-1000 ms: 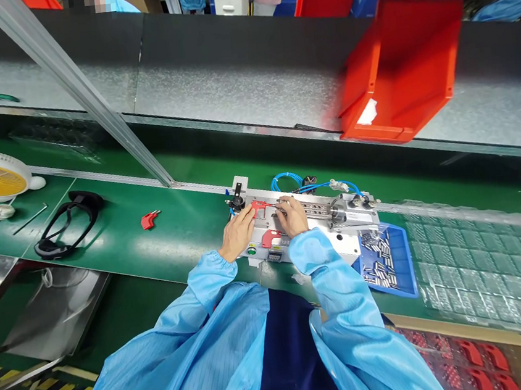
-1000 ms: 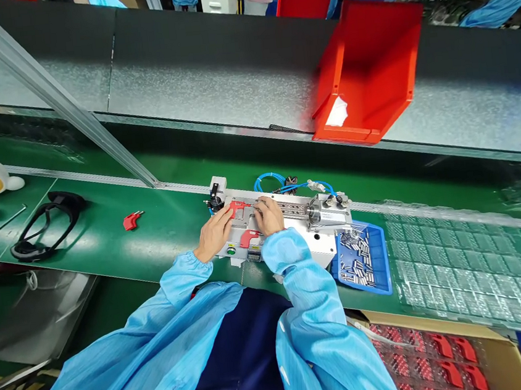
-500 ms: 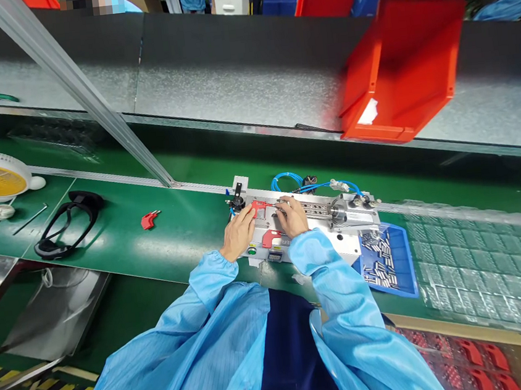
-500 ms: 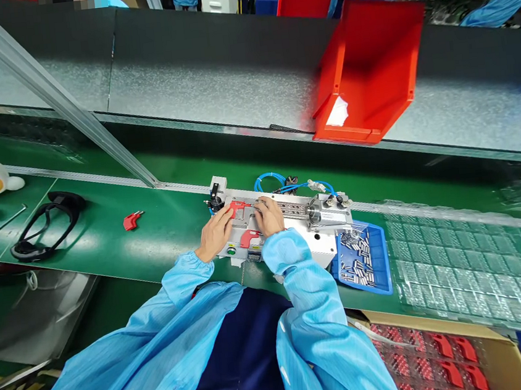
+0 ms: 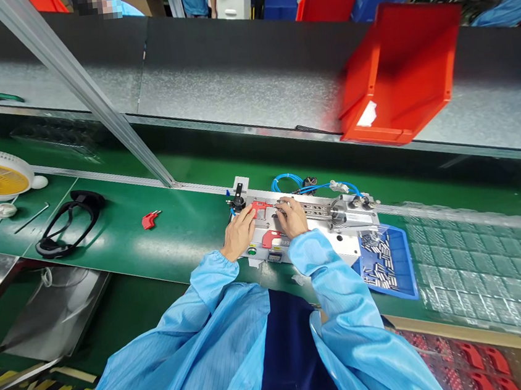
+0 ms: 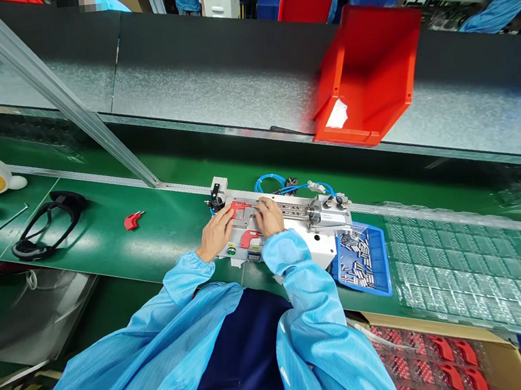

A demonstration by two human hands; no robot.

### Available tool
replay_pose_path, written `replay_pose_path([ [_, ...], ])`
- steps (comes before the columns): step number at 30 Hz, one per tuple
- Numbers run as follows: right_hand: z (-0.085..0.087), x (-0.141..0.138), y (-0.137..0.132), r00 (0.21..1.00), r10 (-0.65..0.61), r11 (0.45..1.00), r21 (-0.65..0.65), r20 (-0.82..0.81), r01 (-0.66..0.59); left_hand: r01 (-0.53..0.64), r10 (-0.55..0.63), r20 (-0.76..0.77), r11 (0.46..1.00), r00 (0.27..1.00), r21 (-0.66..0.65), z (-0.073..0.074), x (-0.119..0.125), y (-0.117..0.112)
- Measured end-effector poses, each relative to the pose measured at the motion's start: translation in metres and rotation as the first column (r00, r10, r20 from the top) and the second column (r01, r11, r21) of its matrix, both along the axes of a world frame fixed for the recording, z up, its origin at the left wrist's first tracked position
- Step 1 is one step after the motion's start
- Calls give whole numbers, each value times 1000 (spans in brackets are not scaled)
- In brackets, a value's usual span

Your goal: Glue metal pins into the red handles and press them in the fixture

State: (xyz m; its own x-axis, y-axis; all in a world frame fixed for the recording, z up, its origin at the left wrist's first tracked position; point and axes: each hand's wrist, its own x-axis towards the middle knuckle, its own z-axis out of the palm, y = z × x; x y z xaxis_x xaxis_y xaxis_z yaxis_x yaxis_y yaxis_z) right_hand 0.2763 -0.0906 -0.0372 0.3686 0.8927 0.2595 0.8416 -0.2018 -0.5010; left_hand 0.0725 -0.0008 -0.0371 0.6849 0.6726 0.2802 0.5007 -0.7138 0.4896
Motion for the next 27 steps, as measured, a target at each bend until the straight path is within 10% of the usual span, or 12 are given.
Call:
replay_pose_path([
  [27,8,-7,-2,1000,-24,1000,-9,14,25,-17,17,11,1000,1000,-20,10,0,-4],
])
